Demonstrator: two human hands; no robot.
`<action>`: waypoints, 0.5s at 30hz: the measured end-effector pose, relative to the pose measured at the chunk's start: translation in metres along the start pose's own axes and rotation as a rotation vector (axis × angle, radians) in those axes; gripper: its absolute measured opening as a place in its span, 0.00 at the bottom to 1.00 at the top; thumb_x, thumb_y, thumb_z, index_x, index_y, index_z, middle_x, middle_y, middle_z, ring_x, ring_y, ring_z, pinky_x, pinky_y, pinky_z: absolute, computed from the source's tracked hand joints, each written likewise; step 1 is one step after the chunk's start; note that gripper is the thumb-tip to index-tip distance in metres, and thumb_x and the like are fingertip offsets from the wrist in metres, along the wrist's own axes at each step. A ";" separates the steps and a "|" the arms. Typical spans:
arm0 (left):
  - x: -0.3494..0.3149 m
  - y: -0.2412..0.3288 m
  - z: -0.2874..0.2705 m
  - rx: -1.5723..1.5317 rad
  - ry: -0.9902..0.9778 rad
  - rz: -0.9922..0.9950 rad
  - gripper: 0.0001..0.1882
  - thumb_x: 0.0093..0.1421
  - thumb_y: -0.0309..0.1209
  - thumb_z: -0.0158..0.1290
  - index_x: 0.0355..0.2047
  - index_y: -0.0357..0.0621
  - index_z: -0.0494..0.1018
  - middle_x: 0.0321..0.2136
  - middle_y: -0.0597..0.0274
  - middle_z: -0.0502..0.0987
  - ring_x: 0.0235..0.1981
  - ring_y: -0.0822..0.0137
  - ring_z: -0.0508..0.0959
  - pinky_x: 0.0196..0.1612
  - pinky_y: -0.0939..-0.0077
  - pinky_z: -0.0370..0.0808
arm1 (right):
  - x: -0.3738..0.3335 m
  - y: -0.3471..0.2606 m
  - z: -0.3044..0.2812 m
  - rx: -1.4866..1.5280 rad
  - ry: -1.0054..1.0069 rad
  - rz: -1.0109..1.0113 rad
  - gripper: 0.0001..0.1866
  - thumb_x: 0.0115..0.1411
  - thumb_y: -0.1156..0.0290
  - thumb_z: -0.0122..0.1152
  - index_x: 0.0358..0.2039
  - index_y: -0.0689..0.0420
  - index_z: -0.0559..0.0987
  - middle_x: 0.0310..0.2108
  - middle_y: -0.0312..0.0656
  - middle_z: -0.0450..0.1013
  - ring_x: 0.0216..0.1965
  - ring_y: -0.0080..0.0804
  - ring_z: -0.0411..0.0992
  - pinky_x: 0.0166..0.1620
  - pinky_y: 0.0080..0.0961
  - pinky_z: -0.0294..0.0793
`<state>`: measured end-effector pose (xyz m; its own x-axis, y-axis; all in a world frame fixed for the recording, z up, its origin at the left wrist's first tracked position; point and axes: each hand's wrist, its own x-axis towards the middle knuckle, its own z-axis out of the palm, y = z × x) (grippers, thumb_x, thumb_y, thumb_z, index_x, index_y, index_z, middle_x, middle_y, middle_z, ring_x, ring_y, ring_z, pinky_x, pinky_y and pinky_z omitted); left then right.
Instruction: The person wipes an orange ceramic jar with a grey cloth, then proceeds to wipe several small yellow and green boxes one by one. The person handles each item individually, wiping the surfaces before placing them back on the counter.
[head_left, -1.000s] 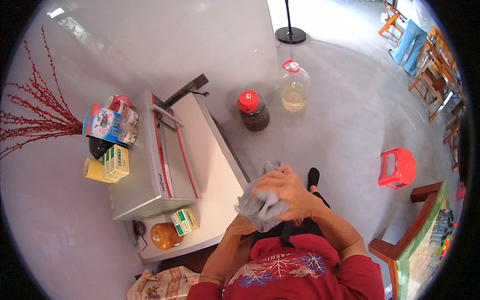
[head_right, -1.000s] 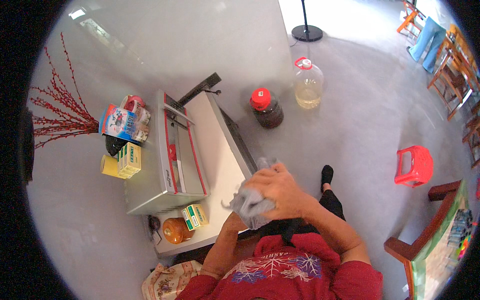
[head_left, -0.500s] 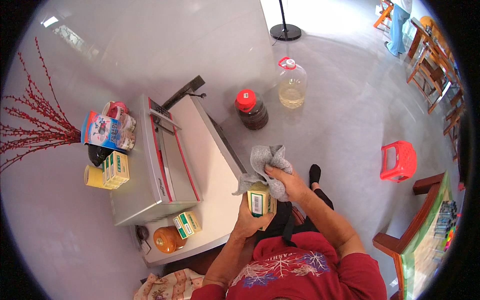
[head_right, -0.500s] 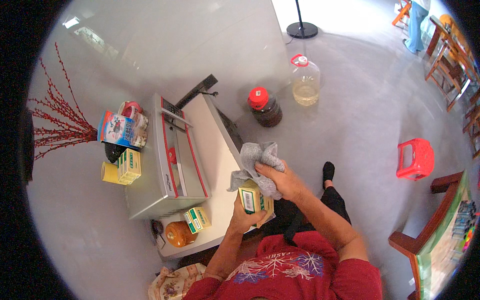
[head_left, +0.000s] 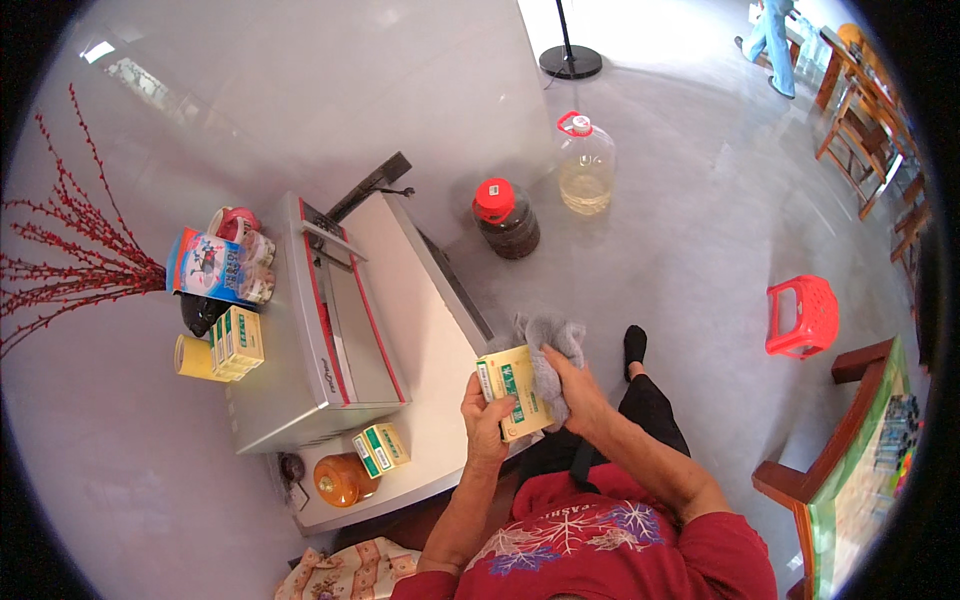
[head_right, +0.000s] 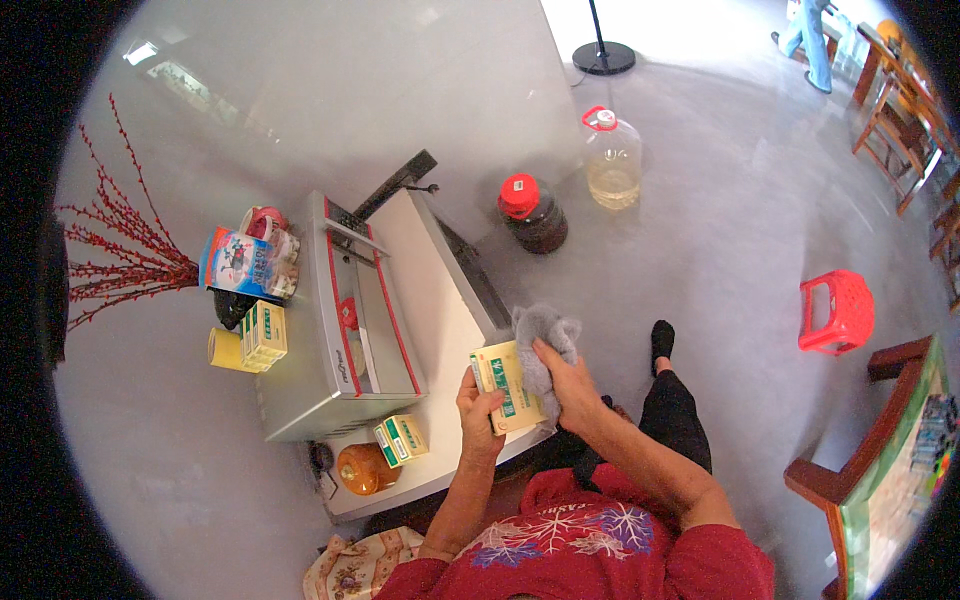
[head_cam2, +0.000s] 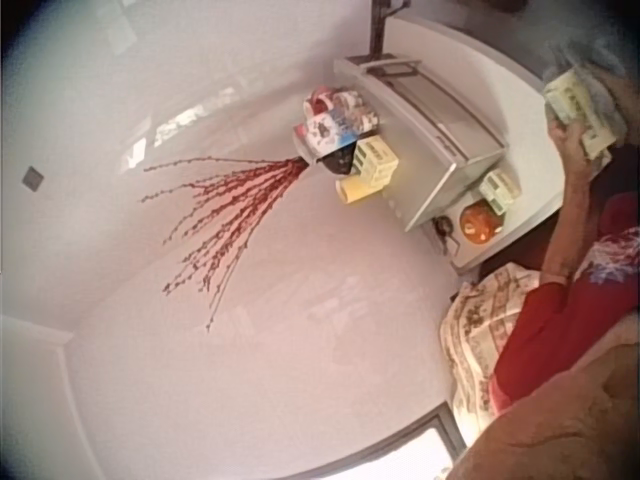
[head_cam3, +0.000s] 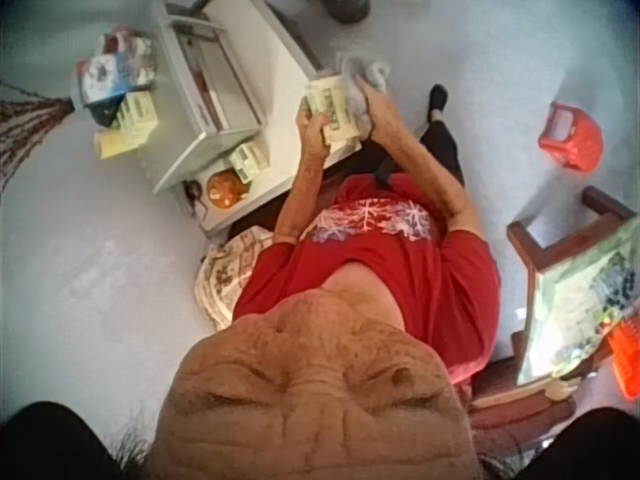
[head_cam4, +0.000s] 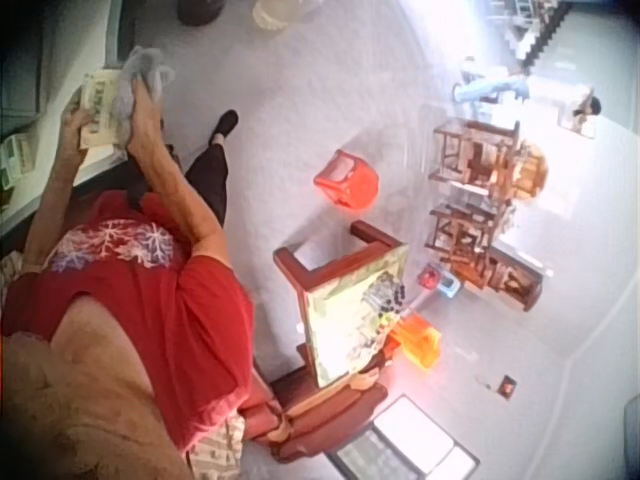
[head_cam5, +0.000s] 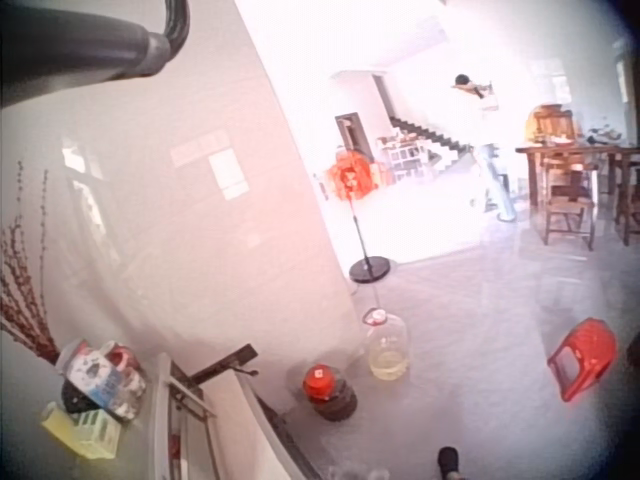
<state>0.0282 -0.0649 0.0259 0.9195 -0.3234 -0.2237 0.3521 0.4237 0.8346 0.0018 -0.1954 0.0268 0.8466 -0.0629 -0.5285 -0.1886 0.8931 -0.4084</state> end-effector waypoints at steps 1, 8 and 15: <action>-0.001 0.002 0.000 0.008 0.007 0.048 0.23 0.44 0.20 0.48 0.44 0.34 0.65 0.35 0.57 0.74 0.35 0.67 0.77 0.41 0.75 0.75 | -0.005 0.004 -0.002 0.059 0.012 0.058 0.17 0.59 0.65 0.54 0.45 0.61 0.71 0.39 0.39 0.72 0.39 0.25 0.71 0.43 0.24 0.71; 0.005 0.011 0.002 0.158 0.098 0.186 0.21 0.50 0.18 0.45 0.47 0.33 0.64 0.39 0.56 0.74 0.39 0.67 0.75 0.44 0.74 0.72 | -0.021 0.025 -0.011 -0.236 -0.189 -0.100 0.17 0.58 0.70 0.56 0.47 0.61 0.70 0.40 0.38 0.71 0.41 0.27 0.70 0.45 0.25 0.71; 0.000 0.026 0.025 0.326 0.043 0.298 0.35 0.53 0.17 0.45 0.60 0.44 0.47 0.50 0.54 0.64 0.50 0.66 0.66 0.55 0.72 0.61 | 0.006 -0.006 -0.006 -0.863 -0.341 -0.603 0.21 0.54 0.70 0.60 0.47 0.62 0.69 0.45 0.42 0.71 0.44 0.26 0.69 0.50 0.25 0.67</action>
<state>0.0327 -0.0749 0.0607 0.9813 -0.1894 0.0354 0.0036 0.2017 0.9794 0.0049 -0.2039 0.0220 0.9842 -0.1383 0.1101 0.1293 0.1382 -0.9819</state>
